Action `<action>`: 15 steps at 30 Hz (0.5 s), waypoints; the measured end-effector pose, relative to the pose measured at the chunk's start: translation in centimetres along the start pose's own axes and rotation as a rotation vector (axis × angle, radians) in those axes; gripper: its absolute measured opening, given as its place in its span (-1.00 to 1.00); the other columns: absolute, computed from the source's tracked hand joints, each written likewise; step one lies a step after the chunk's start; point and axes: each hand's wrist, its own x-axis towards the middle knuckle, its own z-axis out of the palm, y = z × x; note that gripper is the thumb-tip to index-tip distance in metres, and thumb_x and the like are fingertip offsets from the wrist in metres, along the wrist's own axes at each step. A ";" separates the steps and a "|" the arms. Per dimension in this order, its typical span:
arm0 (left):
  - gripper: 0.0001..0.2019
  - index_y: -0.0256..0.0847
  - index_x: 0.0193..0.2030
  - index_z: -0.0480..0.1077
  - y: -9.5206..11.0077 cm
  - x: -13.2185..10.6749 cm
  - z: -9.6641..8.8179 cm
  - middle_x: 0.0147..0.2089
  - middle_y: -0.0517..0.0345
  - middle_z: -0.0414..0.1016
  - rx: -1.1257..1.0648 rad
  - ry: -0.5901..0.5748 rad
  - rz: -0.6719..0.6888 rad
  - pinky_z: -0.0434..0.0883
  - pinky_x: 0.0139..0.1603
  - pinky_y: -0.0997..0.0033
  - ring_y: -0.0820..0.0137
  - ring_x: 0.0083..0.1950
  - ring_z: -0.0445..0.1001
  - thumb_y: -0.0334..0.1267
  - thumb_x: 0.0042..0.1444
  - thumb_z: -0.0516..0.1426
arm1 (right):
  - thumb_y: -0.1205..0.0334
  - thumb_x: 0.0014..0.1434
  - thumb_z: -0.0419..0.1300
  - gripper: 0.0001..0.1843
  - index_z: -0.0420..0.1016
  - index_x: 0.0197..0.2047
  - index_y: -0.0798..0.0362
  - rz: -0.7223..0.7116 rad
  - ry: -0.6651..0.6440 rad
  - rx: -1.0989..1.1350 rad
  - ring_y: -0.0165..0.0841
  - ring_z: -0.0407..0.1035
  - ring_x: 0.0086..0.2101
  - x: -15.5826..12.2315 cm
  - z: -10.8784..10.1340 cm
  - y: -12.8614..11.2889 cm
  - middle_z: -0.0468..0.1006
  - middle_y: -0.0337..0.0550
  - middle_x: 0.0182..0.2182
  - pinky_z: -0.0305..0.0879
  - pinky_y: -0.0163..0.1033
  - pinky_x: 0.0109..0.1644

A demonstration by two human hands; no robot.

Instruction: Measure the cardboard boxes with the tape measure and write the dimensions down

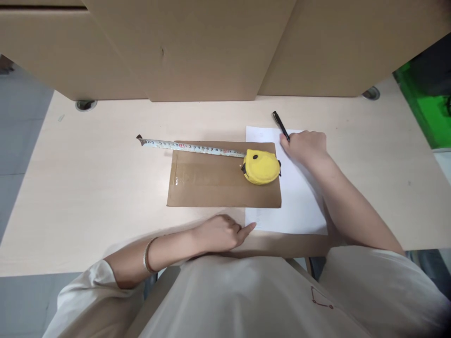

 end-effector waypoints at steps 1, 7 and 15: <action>-0.48 -0.48 0.43 0.30 0.0 0.0 0.0 -0.51 0.24 0.52 0.024 0.014 0.009 0.43 -0.45 0.37 0.39 -0.49 0.52 -0.50 0.33 0.11 | -0.06 0.13 0.50 -0.31 0.11 -0.64 0.03 0.015 0.011 -0.018 0.31 0.53 -0.03 -0.4 0.0 -0.4 0.46 0.14 -0.54 0.29 0.34 0.09; -0.57 -0.50 0.37 0.34 -0.3 0.3 -0.9 -0.54 0.28 0.52 0.064 0.154 0.015 0.44 -0.50 0.35 0.39 -0.55 0.51 -0.37 0.43 0.09 | -0.06 0.36 0.26 -0.53 0.59 -0.08 0.28 0.013 0.145 -0.172 0.37 0.53 0.04 -4.6 -5.2 -5.5 0.60 0.55 -0.01 0.36 0.34 0.06; -0.69 -0.26 0.22 0.48 -1.6 -2.8 -7.9 -0.44 0.23 0.60 -0.075 0.466 -0.038 0.44 -0.45 0.42 0.45 -0.49 0.53 -0.24 0.47 0.06 | -0.32 0.18 0.31 0.06 0.27 0.50 0.25 -0.577 -0.025 0.040 0.27 0.45 0.13 -13.5 -7.6 -12.0 0.58 0.35 0.13 0.36 0.39 0.24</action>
